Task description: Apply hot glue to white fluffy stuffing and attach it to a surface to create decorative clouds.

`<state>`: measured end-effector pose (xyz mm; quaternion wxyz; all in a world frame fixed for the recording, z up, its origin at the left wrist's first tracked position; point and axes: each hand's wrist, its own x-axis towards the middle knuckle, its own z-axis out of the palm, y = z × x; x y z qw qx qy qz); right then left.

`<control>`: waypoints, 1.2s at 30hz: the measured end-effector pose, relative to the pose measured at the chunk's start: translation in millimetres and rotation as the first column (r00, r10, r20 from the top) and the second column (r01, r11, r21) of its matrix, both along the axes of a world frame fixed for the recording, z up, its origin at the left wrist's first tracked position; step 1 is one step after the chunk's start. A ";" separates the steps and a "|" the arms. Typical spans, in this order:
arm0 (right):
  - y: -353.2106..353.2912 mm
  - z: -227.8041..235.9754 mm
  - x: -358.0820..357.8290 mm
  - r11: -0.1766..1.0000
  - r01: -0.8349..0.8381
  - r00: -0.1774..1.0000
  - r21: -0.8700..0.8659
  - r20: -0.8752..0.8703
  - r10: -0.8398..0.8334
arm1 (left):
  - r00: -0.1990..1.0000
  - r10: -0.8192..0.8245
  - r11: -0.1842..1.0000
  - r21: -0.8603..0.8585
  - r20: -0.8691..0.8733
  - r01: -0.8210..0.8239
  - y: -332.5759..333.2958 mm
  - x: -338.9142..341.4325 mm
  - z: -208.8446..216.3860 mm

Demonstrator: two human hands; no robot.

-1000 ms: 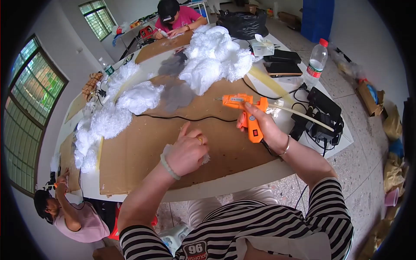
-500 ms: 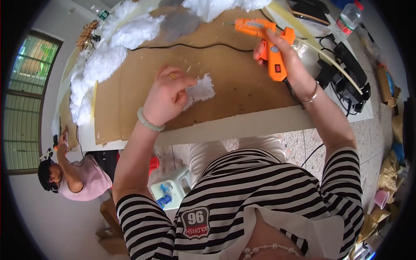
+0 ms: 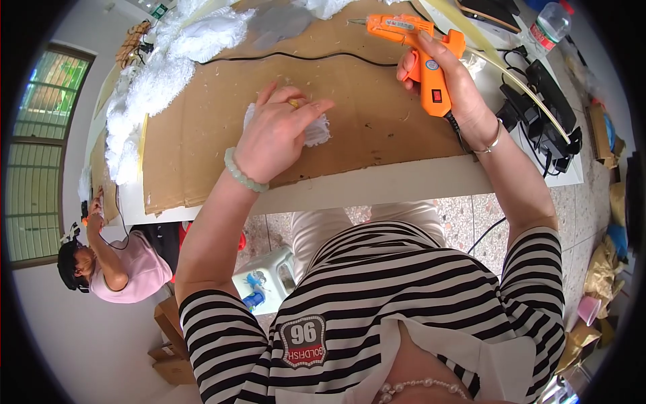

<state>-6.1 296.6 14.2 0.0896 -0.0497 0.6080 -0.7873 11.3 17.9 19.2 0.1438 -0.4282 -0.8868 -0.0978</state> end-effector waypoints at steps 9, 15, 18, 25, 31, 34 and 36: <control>2.2 -0.7 -2.2 0.999 -0.023 0.999 -0.031 -0.027 0.022 | 0.938 0.224 0.853 0.411 0.266 -0.320 -22.9 -0.2 -6.5; 1.6 -4.9 -2.8 0.997 -0.068 0.998 -0.041 -0.023 0.067 | 0.924 0.319 0.916 0.318 -0.208 -0.245 -3.2 40.9 -9.8; -5.5 -2.3 1.6 0.998 -0.063 0.997 -0.005 -0.042 0.063 | 0.948 0.289 0.917 0.324 -0.131 -0.234 21.5 52.4 -13.5; -6.6 -0.1 5.8 0.998 -0.056 0.995 0.025 -0.077 0.057 | 0.928 0.329 0.904 0.340 -0.172 -0.258 20.1 39.3 -26.1; -6.0 0.9 8.2 0.994 -0.098 0.990 0.045 -0.094 0.102 | 0.924 0.379 0.867 0.365 -0.043 -0.338 6.4 28.9 -32.5; -6.5 3.6 10.2 0.990 -0.134 0.989 0.046 -0.063 0.137 | 0.911 0.412 0.861 0.343 -0.039 -0.375 5.9 26.5 -30.4; -12.5 7.5 13.4 0.990 -0.142 0.990 -0.010 0.011 0.142 | 0.894 0.446 0.849 0.339 -0.049 -0.405 5.1 26.1 -28.2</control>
